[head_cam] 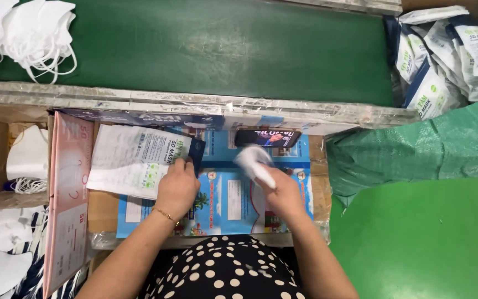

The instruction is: Packaging face masks into plastic bags and larger boxes at a conveyor belt.

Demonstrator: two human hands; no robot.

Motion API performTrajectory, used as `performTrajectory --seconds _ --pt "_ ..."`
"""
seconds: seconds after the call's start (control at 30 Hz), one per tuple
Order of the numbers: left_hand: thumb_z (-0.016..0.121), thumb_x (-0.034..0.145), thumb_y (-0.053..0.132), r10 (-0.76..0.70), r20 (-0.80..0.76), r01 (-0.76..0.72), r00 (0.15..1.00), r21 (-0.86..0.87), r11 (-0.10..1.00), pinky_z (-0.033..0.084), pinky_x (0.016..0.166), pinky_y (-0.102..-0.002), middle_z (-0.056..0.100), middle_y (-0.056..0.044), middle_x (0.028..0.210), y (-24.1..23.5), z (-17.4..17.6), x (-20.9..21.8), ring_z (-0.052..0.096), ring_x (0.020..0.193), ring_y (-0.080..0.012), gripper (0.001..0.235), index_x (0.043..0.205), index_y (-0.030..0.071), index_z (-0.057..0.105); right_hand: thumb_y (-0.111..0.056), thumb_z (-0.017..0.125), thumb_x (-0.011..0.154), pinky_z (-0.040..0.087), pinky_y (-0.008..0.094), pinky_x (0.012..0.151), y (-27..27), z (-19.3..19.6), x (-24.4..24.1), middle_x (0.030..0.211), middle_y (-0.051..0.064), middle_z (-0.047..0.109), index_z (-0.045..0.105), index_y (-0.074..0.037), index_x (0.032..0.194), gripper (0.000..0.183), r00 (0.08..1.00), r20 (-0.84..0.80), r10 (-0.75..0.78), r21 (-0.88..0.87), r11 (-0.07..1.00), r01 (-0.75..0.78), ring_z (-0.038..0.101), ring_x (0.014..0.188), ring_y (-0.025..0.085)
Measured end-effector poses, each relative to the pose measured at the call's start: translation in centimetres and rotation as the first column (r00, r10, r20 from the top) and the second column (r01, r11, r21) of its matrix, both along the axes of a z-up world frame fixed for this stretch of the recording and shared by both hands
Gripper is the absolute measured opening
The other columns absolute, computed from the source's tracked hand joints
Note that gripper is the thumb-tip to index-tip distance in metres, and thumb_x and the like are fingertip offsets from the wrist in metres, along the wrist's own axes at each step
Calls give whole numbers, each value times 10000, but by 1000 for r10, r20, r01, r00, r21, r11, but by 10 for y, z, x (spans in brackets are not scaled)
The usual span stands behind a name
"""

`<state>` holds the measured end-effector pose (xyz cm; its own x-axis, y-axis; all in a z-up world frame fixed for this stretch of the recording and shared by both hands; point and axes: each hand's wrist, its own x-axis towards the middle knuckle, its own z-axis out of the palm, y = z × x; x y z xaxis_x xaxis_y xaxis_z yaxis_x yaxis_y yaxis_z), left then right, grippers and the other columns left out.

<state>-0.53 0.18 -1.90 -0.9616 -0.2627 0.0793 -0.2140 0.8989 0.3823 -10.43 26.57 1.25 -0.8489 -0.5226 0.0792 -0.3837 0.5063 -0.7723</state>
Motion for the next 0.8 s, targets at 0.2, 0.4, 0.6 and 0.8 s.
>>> performTrajectory --seconds 0.2,0.4,0.6,0.8 --pt "598 872 113 30 13 -29 999 -52 998 566 711 -440 609 -156 1009 5 -3 -8 644 905 -346 200 1049 24 622 -66 738 741 479 452 927 -29 7 18 1142 124 727 725 -99 1212 472 939 -307 155 65 988 -141 625 1075 355" --pt "691 927 261 144 -113 -106 983 291 951 511 688 -451 647 -132 904 -19 -11 -3 628 792 -343 217 910 54 628 -165 848 758 528 398 895 -20 -6 28 1033 52 771 766 -134 1084 337 944 165 284 1 958 -288 683 1014 269" --pt "780 830 213 104 -341 72 934 468 881 487 614 -377 604 -98 772 11 34 21 593 675 -269 214 820 50 641 -243 867 726 561 302 839 -65 14 38 1001 -14 710 646 -135 1116 461 839 496 222 -365 930 -30 678 951 127" --pt "794 800 167 -60 -528 299 847 380 875 479 561 -340 578 -84 743 18 33 28 584 633 -233 210 818 32 635 -252 841 804 575 298 787 -65 -23 18 918 52 769 738 -46 1005 305 937 344 -56 -188 974 128 733 845 175"
